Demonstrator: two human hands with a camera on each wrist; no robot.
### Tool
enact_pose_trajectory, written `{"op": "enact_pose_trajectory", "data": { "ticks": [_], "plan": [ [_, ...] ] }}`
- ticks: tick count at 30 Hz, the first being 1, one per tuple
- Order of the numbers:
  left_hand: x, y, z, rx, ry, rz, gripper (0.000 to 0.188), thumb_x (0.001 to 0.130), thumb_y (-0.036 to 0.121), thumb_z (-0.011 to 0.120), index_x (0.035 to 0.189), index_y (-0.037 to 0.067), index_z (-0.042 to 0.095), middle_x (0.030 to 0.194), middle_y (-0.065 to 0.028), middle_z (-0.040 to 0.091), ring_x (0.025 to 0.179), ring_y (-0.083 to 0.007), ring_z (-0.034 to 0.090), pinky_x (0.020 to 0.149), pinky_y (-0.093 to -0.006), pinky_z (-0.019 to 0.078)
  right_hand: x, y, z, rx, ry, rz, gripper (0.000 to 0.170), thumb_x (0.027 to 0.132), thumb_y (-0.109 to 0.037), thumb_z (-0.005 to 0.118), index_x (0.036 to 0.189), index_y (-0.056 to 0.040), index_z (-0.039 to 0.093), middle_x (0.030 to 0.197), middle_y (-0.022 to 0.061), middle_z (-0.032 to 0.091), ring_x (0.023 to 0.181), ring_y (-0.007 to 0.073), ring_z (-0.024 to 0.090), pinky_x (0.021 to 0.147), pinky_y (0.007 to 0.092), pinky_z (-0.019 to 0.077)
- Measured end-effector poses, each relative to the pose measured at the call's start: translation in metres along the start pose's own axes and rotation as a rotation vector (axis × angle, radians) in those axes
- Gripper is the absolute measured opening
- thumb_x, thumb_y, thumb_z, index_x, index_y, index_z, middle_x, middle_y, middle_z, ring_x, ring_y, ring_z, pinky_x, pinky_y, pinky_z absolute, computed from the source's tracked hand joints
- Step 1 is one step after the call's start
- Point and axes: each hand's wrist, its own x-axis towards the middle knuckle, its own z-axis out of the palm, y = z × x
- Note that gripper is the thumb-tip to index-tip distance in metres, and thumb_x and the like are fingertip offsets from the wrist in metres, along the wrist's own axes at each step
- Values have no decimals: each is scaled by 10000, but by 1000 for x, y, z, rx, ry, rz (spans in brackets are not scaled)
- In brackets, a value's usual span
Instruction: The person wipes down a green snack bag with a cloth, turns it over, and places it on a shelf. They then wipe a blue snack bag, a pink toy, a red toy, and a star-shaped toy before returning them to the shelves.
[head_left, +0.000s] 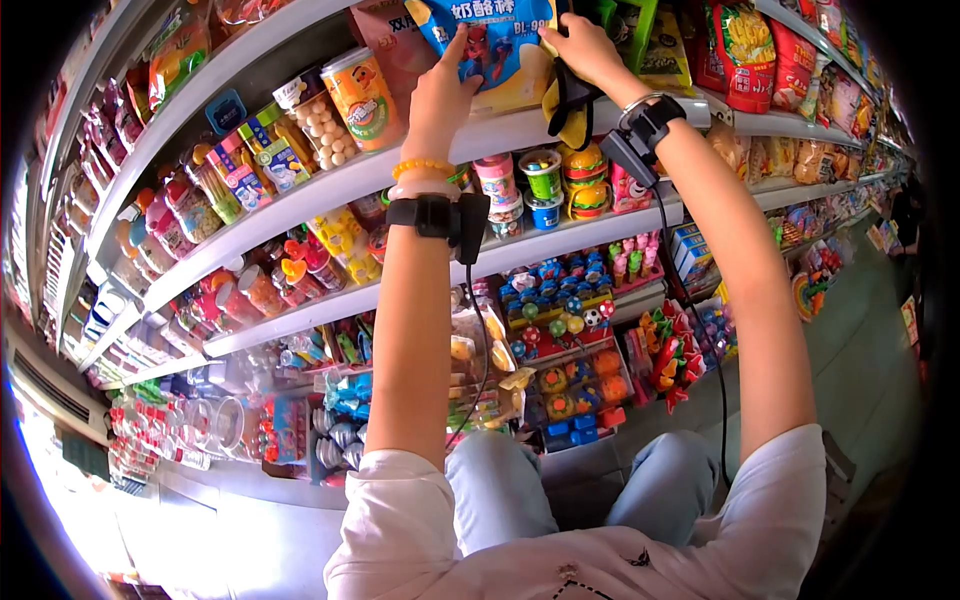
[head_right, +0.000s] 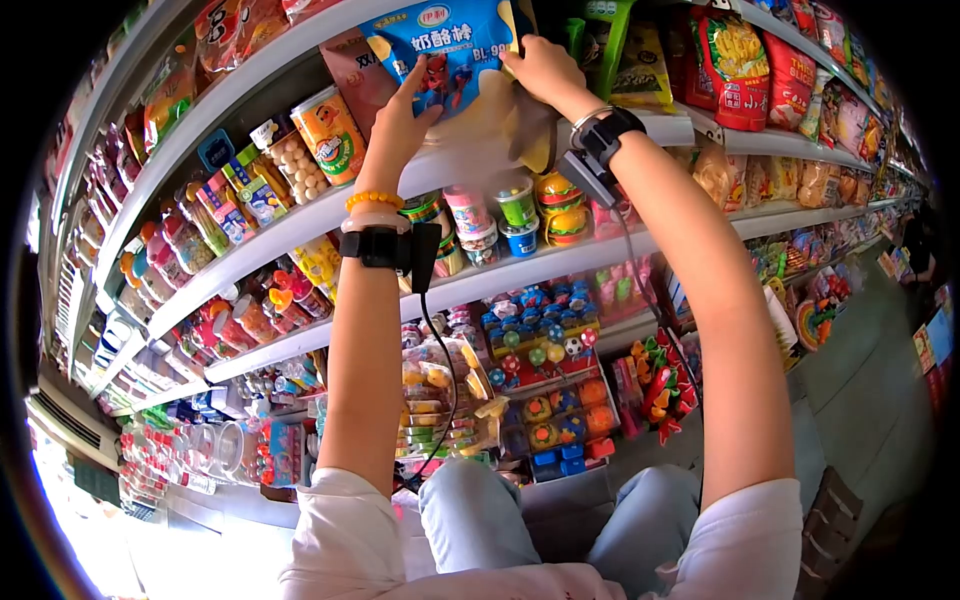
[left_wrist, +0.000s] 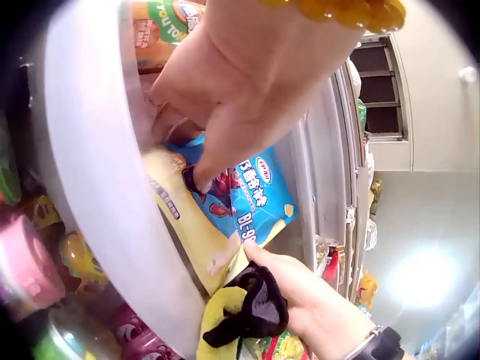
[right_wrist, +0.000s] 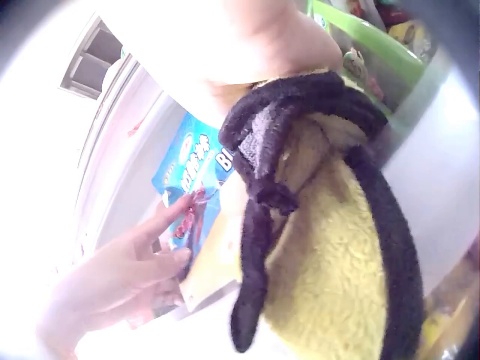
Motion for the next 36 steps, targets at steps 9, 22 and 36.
{"op": "enact_pose_trajectory", "data": {
  "ticks": [9,22,36],
  "plan": [
    [-29,12,21,-17,316,89,848,748,189,715,1457,245,252,1215,-345,429,1054,-523,505,835,-476,479,-51,-48,-40,-314,214,-474,515,775,-105,609,1256,-217,465,1255,133,501,648,317,645,526,393,534],
    [-49,46,-20,239,334,248,753,785,53,630,1445,167,287,1400,-356,266,1208,-460,431,946,-414,426,-80,-56,-100,138,276,-176,356,823,-9,612,1172,13,542,1055,181,627,976,301,613,821,361,486],
    [-102,282,-148,980,635,759,346,889,169,610,1178,-18,582,1107,-166,635,967,-258,646,800,-362,563,-249,128,-162,588,513,209,279,948,-252,519,974,17,589,858,47,594,778,130,526,709,291,410]
  ]
}}
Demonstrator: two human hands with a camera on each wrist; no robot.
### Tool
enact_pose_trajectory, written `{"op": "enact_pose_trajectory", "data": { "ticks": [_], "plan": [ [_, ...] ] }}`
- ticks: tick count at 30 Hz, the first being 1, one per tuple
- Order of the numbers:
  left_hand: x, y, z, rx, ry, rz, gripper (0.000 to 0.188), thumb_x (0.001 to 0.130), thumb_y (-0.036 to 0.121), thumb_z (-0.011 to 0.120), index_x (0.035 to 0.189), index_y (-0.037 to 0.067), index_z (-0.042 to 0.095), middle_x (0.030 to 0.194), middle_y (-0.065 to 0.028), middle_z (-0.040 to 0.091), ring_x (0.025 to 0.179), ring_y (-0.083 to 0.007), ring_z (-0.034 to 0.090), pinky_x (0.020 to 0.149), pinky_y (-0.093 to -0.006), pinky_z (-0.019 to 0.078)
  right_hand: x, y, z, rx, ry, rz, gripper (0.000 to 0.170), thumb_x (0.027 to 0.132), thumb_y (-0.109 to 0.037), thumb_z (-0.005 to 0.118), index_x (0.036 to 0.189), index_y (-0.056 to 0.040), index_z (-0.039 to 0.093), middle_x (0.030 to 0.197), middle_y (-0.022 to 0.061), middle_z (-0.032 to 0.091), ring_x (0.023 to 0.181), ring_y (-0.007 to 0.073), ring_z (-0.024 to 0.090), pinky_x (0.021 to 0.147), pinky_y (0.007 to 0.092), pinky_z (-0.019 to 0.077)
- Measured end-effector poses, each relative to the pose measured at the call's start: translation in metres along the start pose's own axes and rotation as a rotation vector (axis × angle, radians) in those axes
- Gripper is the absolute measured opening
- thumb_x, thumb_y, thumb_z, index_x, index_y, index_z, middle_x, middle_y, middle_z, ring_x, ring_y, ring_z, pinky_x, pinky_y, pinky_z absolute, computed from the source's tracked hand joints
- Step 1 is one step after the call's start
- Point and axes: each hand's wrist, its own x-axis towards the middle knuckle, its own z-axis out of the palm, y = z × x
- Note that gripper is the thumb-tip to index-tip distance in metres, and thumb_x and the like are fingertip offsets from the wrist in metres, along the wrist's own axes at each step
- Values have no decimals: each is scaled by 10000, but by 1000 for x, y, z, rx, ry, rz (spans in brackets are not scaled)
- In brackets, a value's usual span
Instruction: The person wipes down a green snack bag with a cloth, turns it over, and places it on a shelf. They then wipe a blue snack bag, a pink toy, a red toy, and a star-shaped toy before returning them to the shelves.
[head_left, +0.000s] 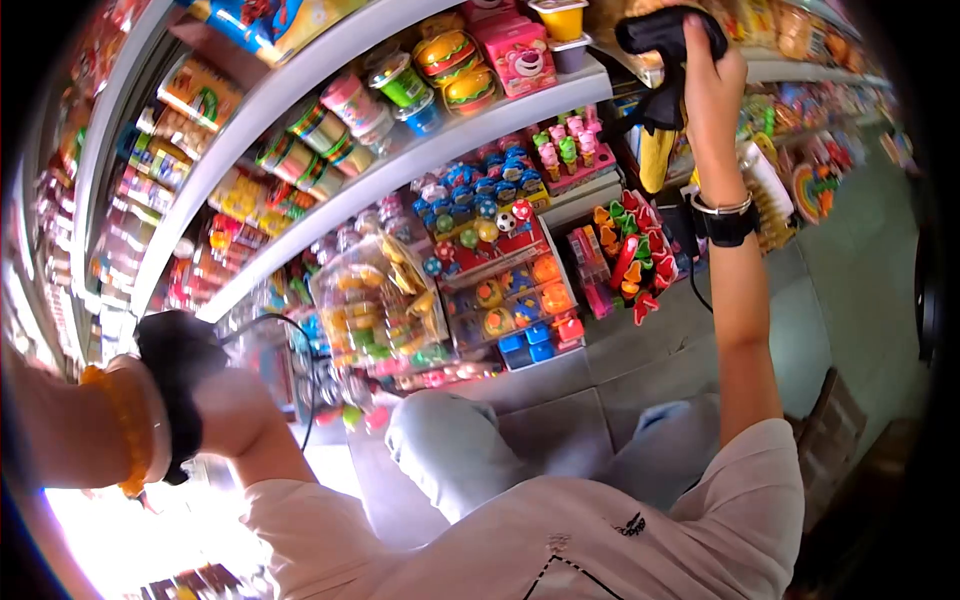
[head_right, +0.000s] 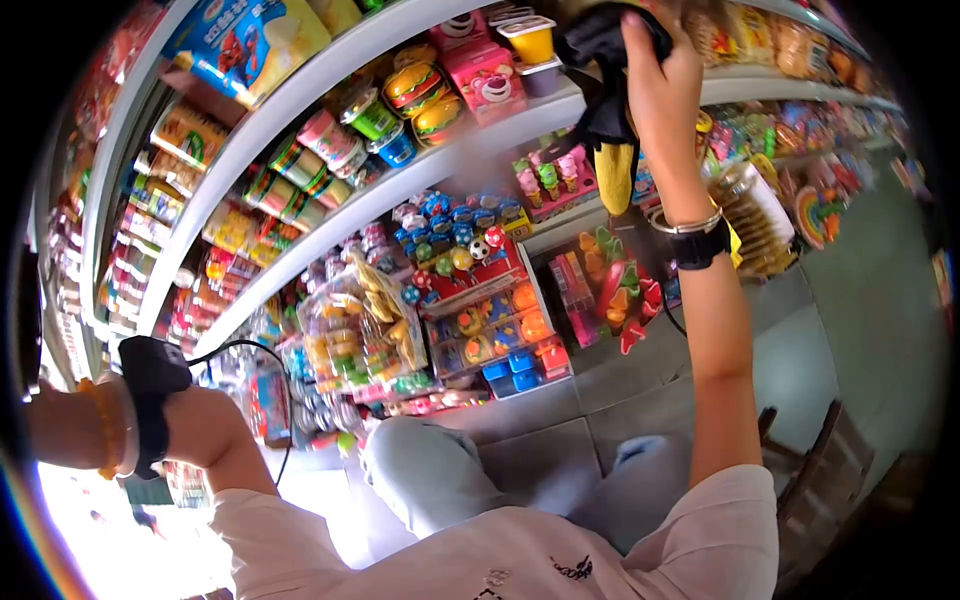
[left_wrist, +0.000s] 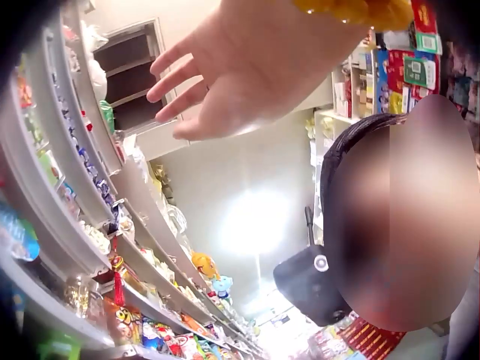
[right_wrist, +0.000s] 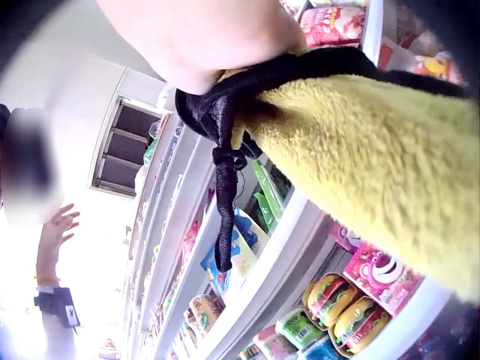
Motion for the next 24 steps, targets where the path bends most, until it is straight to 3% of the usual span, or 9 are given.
{"op": "enact_pose_trajectory", "data": {
  "ticks": [6,10,12,14,17,19,20,22,24],
  "plan": [
    [60,14,-54,-36,-453,286,358,854,112,629,1191,1,579,1118,-152,633,983,-257,638,814,-356,550,-23,22,13,503,-125,363,287,966,-185,441,1064,17,619,924,47,654,784,114,582,725,256,452],
    [5,89,-86,-911,-970,120,369,826,2,562,1195,7,567,1162,-146,606,1018,-262,610,854,-366,501,-72,63,39,584,-97,540,360,964,-261,436,1150,23,556,999,78,651,806,152,639,638,259,490],
    [-29,131,-110,-1479,-1122,-59,391,812,-53,529,1197,10,560,1185,-144,592,1036,-265,595,874,-371,477,-82,17,24,796,-457,666,337,965,-271,456,1092,12,588,1010,89,628,891,156,604,787,282,478],
    [-55,170,-139,-1922,-1040,-229,423,798,-107,495,1199,12,554,1207,-141,579,1053,-267,581,894,-376,452,-113,16,21,731,-450,695,339,972,-267,439,1076,11,601,973,88,644,857,160,623,774,281,486],
    [-89,215,-176,-2381,-706,-485,152,830,87,578,970,58,631,1243,-269,465,1134,-432,458,956,-477,380,-153,18,-6,649,-650,728,323,964,-233,431,1035,22,615,960,90,658,874,165,631,783,277,484],
    [-100,235,-172,-2374,-352,-512,144,860,166,564,887,37,624,1223,-207,500,1194,-417,432,965,-543,338,-157,18,-36,495,-823,768,308,951,-224,452,1000,25,625,974,92,656,908,166,619,803,280,471],
    [-106,237,-168,-2350,-273,-498,192,889,191,544,945,26,624,1220,-187,508,1182,-392,453,940,-524,368,-155,20,-51,412,-877,521,278,926,-208,488,993,23,628,956,93,660,895,170,619,815,279,461],
    [-117,235,-152,-2369,-215,-401,227,919,208,526,1013,25,622,1245,-159,494,1181,-364,466,918,-514,395,-139,28,-93,366,-1108,491,240,891,-174,540,998,22,626,967,95,663,895,175,619,833,280,453],
    [-131,245,-146,-2484,-148,-384,215,922,191,523,1036,31,611,1273,-152,471,1197,-362,450,928,-522,386,-122,1,-140,85,-1186,702,226,863,-141,577,1006,30,620,970,95,664,901,164,619,841,282,451]
  ]
}}
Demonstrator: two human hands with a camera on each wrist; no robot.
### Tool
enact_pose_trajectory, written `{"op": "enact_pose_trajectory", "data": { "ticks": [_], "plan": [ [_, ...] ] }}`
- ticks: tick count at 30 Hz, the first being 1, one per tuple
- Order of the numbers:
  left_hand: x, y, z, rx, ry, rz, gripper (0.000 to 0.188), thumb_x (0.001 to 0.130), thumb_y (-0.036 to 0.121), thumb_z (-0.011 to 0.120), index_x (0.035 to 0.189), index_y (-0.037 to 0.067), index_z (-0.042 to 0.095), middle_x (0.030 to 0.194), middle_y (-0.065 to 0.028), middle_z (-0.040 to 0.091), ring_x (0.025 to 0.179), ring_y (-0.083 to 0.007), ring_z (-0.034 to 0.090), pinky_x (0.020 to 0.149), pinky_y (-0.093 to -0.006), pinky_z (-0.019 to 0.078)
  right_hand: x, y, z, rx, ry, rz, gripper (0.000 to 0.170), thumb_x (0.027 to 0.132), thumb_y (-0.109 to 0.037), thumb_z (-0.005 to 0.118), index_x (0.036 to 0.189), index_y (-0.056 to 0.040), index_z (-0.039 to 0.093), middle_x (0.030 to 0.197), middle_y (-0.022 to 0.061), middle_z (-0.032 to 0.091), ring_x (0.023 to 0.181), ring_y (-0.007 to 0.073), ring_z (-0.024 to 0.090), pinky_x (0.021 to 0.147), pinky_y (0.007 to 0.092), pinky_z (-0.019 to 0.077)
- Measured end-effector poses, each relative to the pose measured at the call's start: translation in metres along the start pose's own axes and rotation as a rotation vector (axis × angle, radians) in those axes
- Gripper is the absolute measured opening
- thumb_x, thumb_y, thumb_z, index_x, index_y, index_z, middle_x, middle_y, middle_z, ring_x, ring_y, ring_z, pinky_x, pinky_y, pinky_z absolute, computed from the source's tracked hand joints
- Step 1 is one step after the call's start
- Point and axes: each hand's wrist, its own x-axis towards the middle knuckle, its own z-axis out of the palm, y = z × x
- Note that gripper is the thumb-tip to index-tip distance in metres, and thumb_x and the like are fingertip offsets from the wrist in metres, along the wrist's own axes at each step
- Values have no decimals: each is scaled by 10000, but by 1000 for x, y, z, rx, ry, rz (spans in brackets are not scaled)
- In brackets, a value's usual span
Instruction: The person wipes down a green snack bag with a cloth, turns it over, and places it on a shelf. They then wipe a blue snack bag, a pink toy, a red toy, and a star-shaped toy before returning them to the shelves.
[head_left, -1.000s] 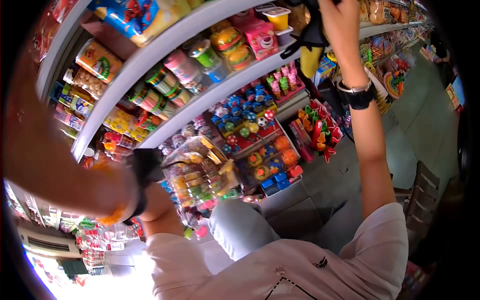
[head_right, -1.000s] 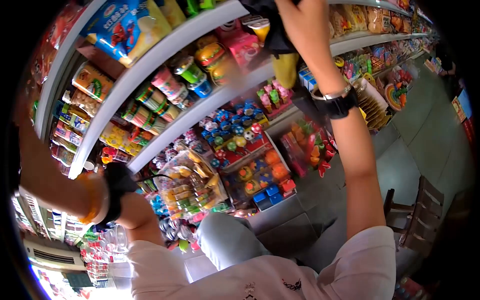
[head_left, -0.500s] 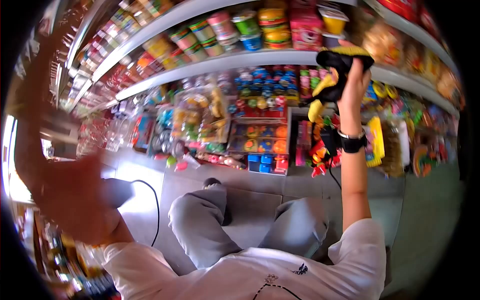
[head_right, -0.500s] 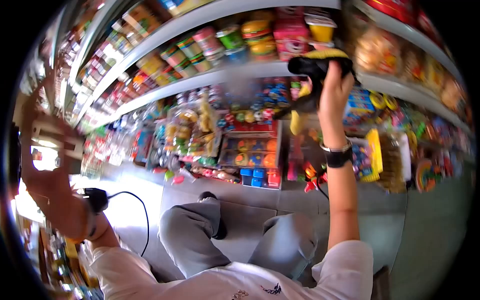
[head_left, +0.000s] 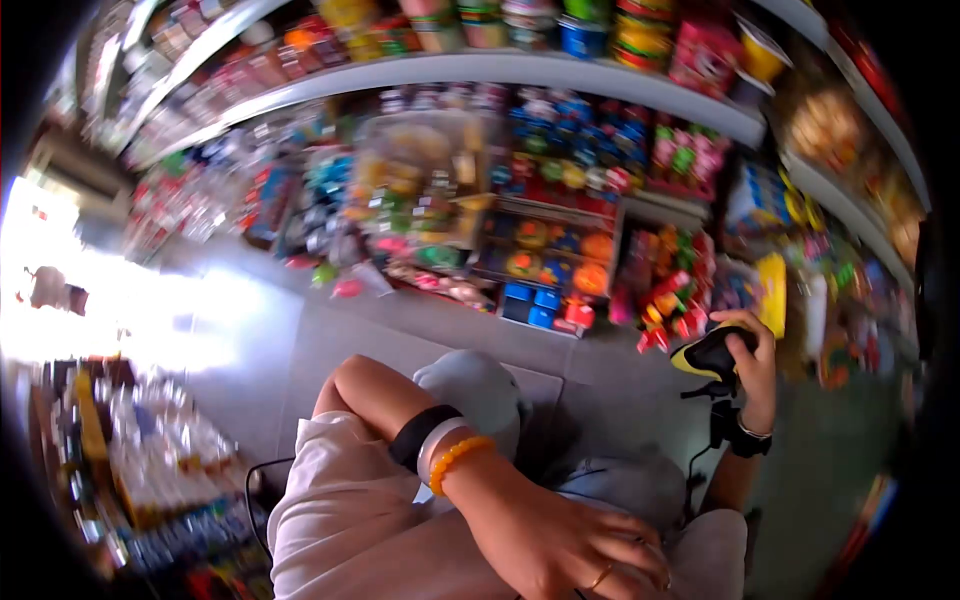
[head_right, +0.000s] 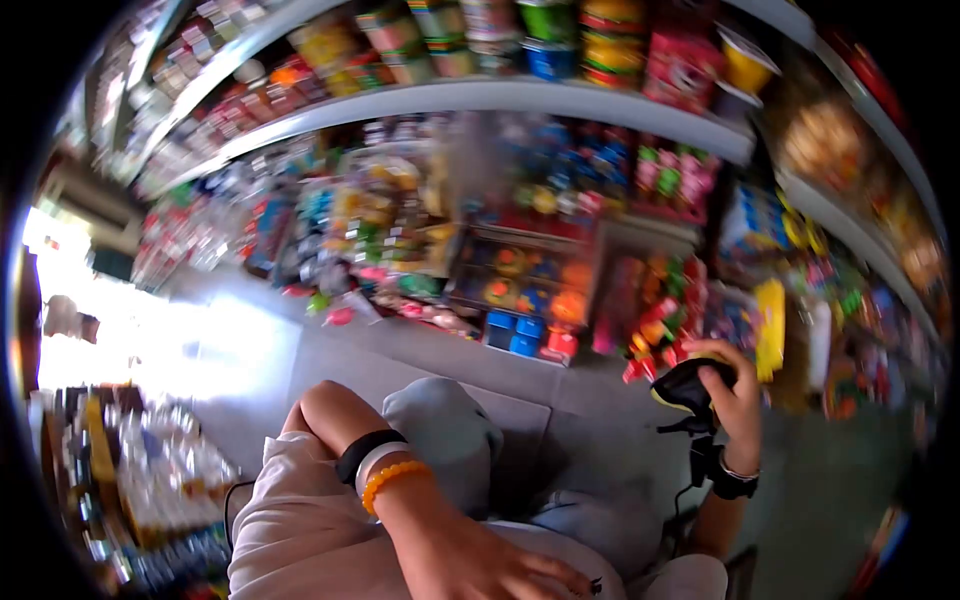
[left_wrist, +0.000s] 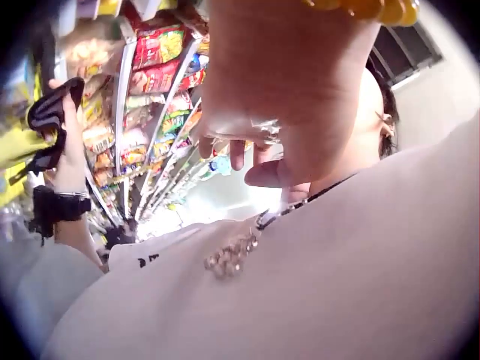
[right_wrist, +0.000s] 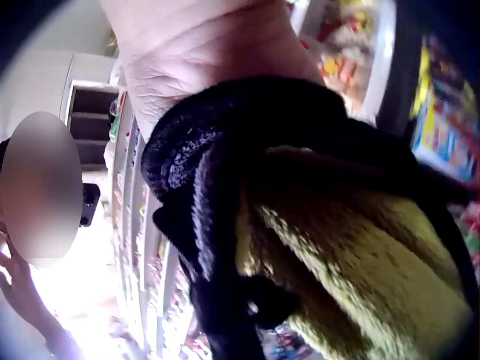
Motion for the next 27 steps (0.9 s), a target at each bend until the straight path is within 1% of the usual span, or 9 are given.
{"op": "enact_pose_trajectory", "data": {
  "ticks": [4,6,8,11,14,17,20,25,27],
  "plan": [
    [-14,-29,-16,-152,45,48,115,858,136,562,876,28,598,1188,-184,516,1124,-383,475,885,-527,373,-102,-34,-41,-647,-173,349,374,812,-109,642,1155,28,582,1042,160,642,892,292,633,789,345,488],
    [-24,-40,-14,-218,21,-15,134,758,141,646,697,64,554,1258,-240,458,1275,-459,339,1028,-676,195,-177,-20,-55,-1085,-62,542,632,803,-212,696,1341,-11,432,1252,187,540,956,329,609,781,400,506],
    [-21,-48,-19,-190,-11,-30,217,703,169,666,637,66,487,1274,-234,444,1276,-458,339,1019,-717,155,-246,-4,-60,-1176,213,1005,780,821,-319,688,1424,-23,290,1334,228,464,994,346,602,800,417,512],
    [-30,-54,-18,-181,-80,-54,189,749,165,645,670,66,505,1310,-218,410,1277,-437,347,1036,-690,168,-313,8,-53,-1152,296,1409,906,817,-413,679,1461,-26,174,1385,269,389,1037,369,584,795,423,518],
    [-38,-49,-9,-508,-106,-153,198,787,148,635,677,57,498,1327,-218,388,1271,-418,351,1047,-653,200,-434,112,-50,-996,390,1037,981,766,-434,721,1467,-44,156,1374,279,391,998,400,603,727,450,532],
    [-32,-44,-19,-689,-68,-235,122,812,37,589,913,78,533,1311,-181,396,1240,-390,368,1010,-537,302,-350,78,-4,-1227,356,1367,1037,711,-384,769,1478,-83,137,1331,268,439,932,416,624,708,468,534],
    [-34,-46,-21,-823,3,-333,362,762,-97,497,1076,84,498,1306,-151,396,1227,-357,381,988,-470,334,-367,102,-19,-1242,631,1270,1088,662,-330,798,1486,-126,118,1302,258,466,887,427,629,667,454,543],
    [-45,-43,-26,-860,5,-505,600,660,-192,372,1194,71,446,1298,-128,394,1206,-317,403,989,-416,340,-381,139,-75,-1258,523,1525,822,737,-122,701,1390,106,256,874,212,666,695,317,659,552,383,550],
    [-47,-42,-29,-878,-6,-514,590,661,-188,374,1186,69,448,1283,-129,404,1198,-319,405,990,-419,333,-393,164,-90,-1396,562,1415,717,755,-70,648,1352,132,307,820,209,666,678,319,659,541,380,549]
  ]
}}
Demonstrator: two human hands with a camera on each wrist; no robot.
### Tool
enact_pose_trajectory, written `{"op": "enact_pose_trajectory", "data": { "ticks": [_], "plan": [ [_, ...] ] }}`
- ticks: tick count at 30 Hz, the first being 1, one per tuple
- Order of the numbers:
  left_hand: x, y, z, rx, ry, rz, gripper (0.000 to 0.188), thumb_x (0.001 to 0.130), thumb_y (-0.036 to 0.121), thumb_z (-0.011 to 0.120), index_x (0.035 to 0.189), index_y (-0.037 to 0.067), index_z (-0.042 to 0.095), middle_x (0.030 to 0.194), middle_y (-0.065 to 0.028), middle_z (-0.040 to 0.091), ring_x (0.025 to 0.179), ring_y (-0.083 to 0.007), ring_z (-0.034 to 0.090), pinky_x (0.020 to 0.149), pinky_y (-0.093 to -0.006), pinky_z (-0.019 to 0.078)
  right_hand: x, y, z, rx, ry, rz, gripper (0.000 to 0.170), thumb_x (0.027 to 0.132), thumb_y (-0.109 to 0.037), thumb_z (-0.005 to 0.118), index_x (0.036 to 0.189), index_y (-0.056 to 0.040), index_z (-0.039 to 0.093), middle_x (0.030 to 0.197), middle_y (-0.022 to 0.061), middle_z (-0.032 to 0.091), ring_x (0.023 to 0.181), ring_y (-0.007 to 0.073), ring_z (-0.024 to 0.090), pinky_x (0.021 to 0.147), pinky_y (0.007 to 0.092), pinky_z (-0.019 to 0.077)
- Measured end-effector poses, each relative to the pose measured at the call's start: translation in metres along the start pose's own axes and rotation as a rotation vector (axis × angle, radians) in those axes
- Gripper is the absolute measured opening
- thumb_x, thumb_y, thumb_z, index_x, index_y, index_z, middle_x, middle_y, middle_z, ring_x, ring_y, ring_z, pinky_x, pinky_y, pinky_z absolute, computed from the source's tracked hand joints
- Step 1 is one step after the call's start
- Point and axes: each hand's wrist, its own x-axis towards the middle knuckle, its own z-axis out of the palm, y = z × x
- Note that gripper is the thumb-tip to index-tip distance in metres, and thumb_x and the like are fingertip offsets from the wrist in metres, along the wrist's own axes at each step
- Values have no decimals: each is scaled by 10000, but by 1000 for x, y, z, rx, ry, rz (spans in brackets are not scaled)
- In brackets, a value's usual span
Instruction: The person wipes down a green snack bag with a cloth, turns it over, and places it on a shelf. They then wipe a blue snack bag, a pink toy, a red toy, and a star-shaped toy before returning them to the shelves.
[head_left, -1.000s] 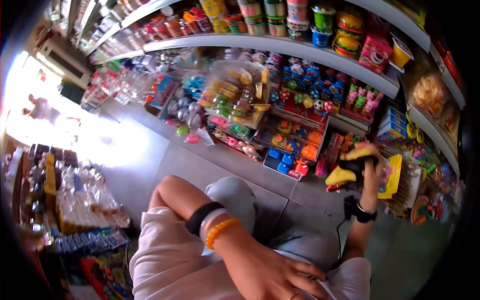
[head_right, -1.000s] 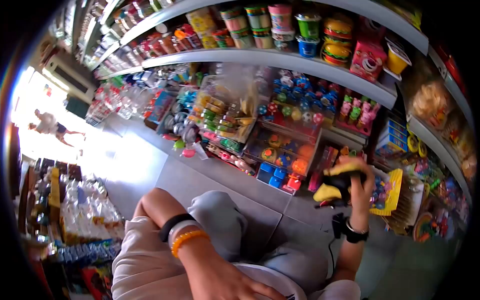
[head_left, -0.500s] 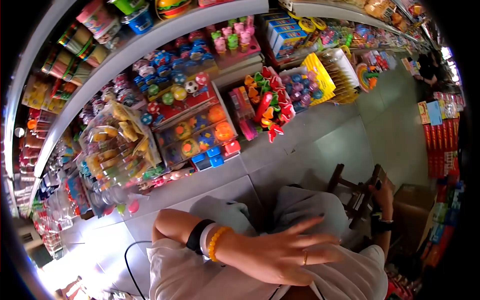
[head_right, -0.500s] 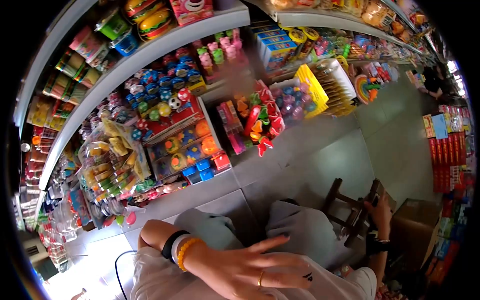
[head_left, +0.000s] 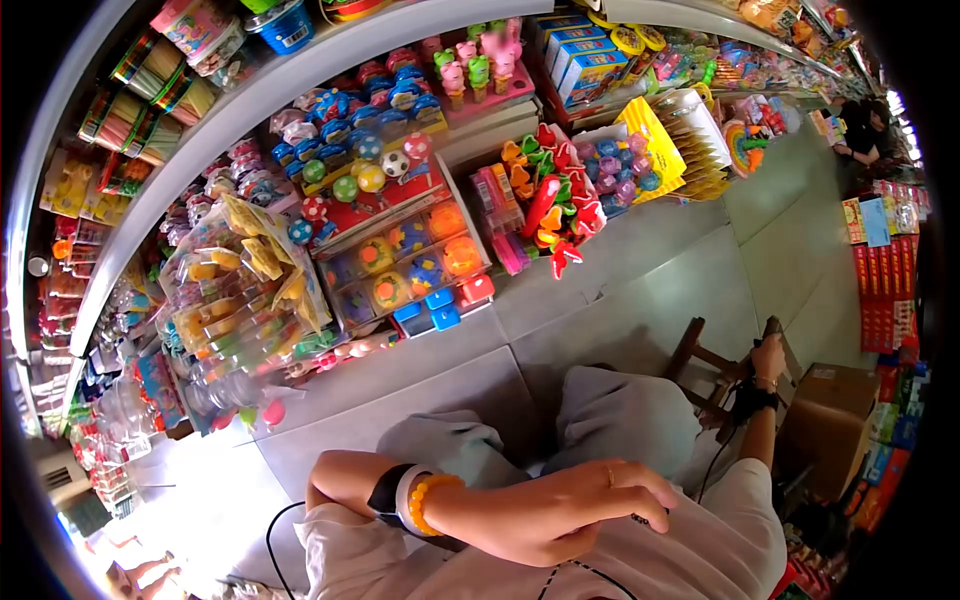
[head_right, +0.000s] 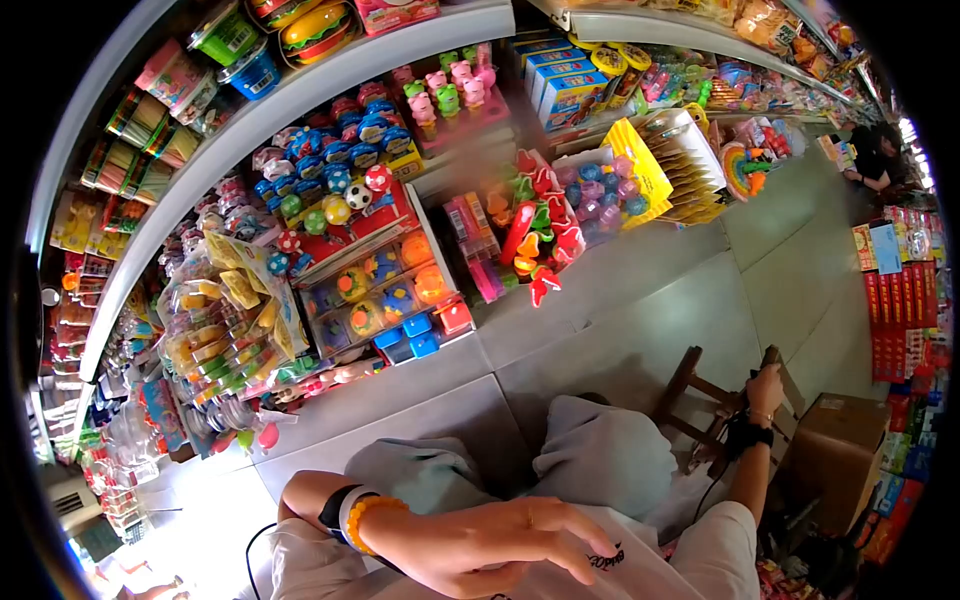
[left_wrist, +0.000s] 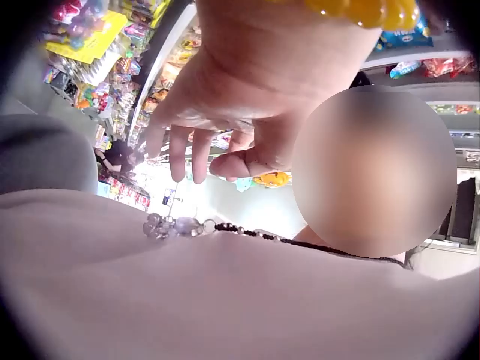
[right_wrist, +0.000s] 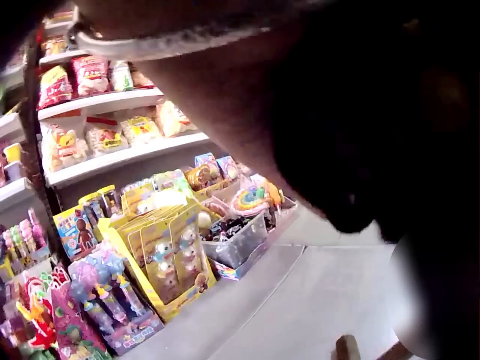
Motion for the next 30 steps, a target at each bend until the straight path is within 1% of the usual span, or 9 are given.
{"op": "enact_pose_trajectory", "data": {
  "ticks": [2,5,13,17,18,23,25,27,30],
  "plan": [
    [-5,3,-2,16,0,-2,579,664,-183,376,1180,68,451,1266,-128,417,1181,-318,413,984,-417,331,10,-3,4,4,87,-30,580,770,-16,593,1285,156,391,815,219,664,690,323,664,541,394,548],
    [-9,4,-2,80,17,27,562,668,-174,378,1170,68,453,1233,-122,441,1140,-313,433,960,-403,336,28,-11,-3,26,32,-3,601,769,-17,596,1297,158,368,814,224,661,709,340,664,557,411,548],
    [-7,6,-5,22,-16,-5,550,655,-166,380,1156,50,454,1142,-112,471,1061,-297,468,878,-368,373,52,-72,-47,39,165,-255,703,785,-116,667,1399,-47,333,987,199,646,835,355,637,662,445,534],
    [-2,-1,-17,33,15,61,503,717,-143,427,1189,15,495,1252,-151,480,1181,-321,469,988,-393,377,35,-96,-99,63,184,-406,567,804,-181,670,1322,-77,463,1032,156,642,830,369,627,679,448,525],
    [0,-4,-22,47,34,73,511,707,-140,421,1190,14,482,1235,-148,476,1187,-324,459,996,-389,367,13,-124,-143,82,191,-421,420,816,-188,654,1205,-54,569,1024,161,648,859,368,627,727,433,514],
    [14,-27,-44,15,221,63,538,681,-137,416,1194,13,477,1253,-139,450,1225,-280,425,1027,-383,327,-21,-257,-274,538,269,-805,314,836,-199,628,1093,-18,623,975,205,650,895,368,616,760,404,495],
    [20,-33,-53,21,280,91,547,689,-137,426,1208,31,474,1286,-134,433,1214,-261,420,1008,-352,329,-10,-315,-292,659,151,-974,347,842,-202,612,1152,-47,600,1023,193,644,907,375,608,762,406,494],
    [27,-34,-62,26,339,81,554,694,-140,427,1216,38,471,1295,-131,430,1208,-260,424,990,-334,336,1,-378,-303,643,256,-1201,441,832,-197,617,1252,-91,532,1030,172,645,908,363,614,764,411,494],
    [33,-35,-79,76,419,-12,535,727,-141,433,1227,47,465,1342,-116,403,1238,-225,409,982,-324,341,33,-458,-310,652,177,-1250,614,817,-228,650,1373,-166,395,1068,179,632,962,344,611,804,403,487]
  ]
}}
